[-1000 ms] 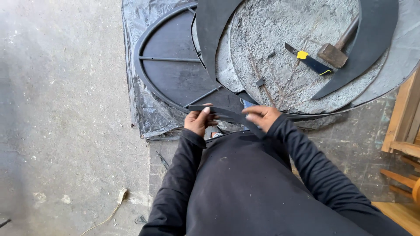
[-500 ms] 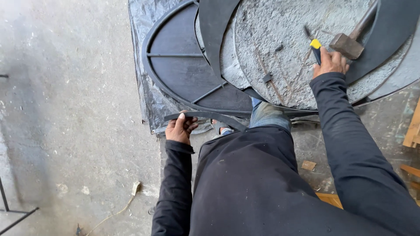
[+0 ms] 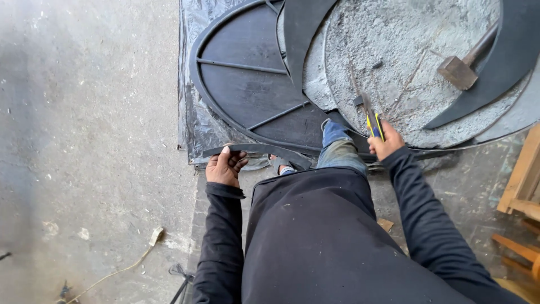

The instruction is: The person uses a utility knife to cut a strip of black rubber material on a concrete floor. They trim the edges of the strip and then use a hammer to tap the rubber into place on a circular metal frame.

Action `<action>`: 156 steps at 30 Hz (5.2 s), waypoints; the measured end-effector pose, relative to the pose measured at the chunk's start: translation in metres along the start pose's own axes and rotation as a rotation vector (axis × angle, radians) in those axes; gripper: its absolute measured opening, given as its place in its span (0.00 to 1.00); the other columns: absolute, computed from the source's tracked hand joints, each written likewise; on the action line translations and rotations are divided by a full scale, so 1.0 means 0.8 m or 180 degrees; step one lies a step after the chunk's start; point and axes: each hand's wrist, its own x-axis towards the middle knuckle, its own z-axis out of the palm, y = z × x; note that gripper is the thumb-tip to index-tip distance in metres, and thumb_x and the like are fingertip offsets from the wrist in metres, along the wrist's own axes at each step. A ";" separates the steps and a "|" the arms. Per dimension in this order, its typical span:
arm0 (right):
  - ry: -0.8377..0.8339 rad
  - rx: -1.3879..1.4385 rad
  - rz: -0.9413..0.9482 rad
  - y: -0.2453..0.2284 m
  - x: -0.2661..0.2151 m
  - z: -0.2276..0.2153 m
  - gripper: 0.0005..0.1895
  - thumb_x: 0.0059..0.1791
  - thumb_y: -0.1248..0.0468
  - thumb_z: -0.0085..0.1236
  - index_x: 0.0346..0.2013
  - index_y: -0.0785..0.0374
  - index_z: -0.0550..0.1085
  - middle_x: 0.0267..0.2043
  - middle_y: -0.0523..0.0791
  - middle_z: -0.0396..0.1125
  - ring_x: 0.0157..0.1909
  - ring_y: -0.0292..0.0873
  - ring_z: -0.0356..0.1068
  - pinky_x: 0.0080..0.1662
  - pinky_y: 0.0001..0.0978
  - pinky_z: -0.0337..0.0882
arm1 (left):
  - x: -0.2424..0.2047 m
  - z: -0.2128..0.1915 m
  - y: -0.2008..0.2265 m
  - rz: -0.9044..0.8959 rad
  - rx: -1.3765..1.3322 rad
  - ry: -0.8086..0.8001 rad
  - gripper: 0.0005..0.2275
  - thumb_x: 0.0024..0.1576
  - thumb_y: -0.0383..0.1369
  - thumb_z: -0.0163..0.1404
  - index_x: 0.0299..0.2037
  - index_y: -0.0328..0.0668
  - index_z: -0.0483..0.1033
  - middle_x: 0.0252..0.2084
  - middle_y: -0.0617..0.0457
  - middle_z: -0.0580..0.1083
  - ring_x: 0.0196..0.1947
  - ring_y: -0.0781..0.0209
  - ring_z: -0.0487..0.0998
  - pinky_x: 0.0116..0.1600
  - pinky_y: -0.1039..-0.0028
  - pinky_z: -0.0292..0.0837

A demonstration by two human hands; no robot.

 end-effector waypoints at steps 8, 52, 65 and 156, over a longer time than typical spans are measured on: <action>-0.0608 -0.1388 -0.0260 -0.034 -0.001 0.076 0.33 0.42 0.53 0.68 0.62 0.48 0.75 0.52 0.54 0.75 0.57 0.58 0.72 0.59 0.48 0.73 | 0.005 -0.060 -0.006 0.0009 -0.0213 0.0151 0.04 0.60 0.25 0.54 0.37 0.34 0.72 0.32 0.30 0.79 0.29 0.37 0.84 0.30 0.50 0.85; -0.1994 0.1404 0.0460 0.015 -0.113 0.140 0.22 0.48 0.69 0.64 0.51 0.80 0.69 0.29 0.63 0.75 0.22 0.52 0.77 0.17 0.35 0.75 | -0.041 -0.034 -0.035 0.0402 0.0160 -0.0831 0.14 0.57 0.21 0.58 0.53 0.34 0.74 0.46 0.33 0.80 0.37 0.40 0.85 0.33 0.60 0.87; -0.1568 0.1536 -0.0236 -0.018 -0.109 0.085 0.21 0.45 0.75 0.65 0.52 0.76 0.72 0.27 0.59 0.74 0.20 0.48 0.75 0.19 0.31 0.76 | -0.009 -0.034 -0.053 0.0829 0.0453 -0.0686 0.08 0.54 0.23 0.65 0.33 0.31 0.76 0.26 0.35 0.77 0.23 0.49 0.83 0.23 0.66 0.83; 0.0399 -0.2203 -0.1170 0.032 0.001 -0.018 0.17 0.54 0.51 0.55 0.57 0.47 0.73 0.49 0.43 0.63 0.46 0.58 0.73 0.44 0.49 0.77 | 0.067 0.230 -0.286 0.1428 0.5432 -0.2625 0.16 0.62 0.52 0.46 0.58 0.70 0.66 0.43 0.52 0.76 0.41 0.39 0.83 0.47 0.50 0.81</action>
